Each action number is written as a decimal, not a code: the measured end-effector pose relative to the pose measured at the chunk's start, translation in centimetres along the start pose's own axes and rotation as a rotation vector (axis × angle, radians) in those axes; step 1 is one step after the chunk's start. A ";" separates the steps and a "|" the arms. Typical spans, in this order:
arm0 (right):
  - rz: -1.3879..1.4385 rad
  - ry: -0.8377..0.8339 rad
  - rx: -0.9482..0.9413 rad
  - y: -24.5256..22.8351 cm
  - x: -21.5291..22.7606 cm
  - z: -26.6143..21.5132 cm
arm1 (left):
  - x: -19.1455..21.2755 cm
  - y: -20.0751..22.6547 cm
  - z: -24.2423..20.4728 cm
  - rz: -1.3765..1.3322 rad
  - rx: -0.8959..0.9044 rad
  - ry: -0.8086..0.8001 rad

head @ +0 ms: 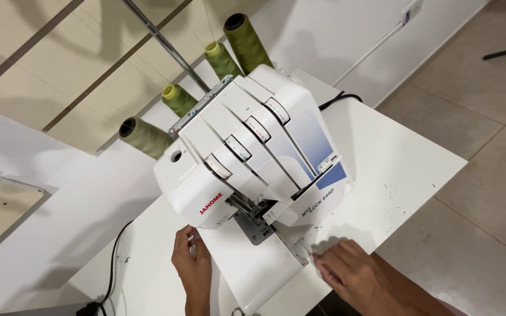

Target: Using a serger machine to finish the edges of small fabric pieces and trimming the excess thread with scissors.

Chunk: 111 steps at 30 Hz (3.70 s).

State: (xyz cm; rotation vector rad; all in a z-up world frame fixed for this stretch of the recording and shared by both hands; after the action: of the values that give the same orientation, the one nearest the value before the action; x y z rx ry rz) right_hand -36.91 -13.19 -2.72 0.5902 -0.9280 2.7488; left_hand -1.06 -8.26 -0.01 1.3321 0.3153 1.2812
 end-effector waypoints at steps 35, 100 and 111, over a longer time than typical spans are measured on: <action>-0.004 -0.072 -0.245 3.0 -0.7 0.8 | -0.3 -1.1 -0.1 0.018 -0.142 0.001; -0.193 -0.142 -0.184 20.9 11.4 18.4 | 0.3 -0.8 0.4 0.024 0.066 0.108; 0.418 -0.646 0.095 1.0 7.1 2.2 | -0.2 -0.8 -0.1 0.046 0.091 0.157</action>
State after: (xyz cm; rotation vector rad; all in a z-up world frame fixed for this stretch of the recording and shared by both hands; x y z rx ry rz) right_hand -42.94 -14.98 1.35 1.5186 -1.1518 3.0181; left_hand -0.82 -8.13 -0.80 1.3240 0.4589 1.4278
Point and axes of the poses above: each hand's wrist, its own z-axis towards the middle knuckle, its own x-axis out of the back of the hand, y = z × x, the point moved 6 cm from there along z, towards the middle knuckle, and after that the axes turned 9 degrees about y, right-handed, at the moved point
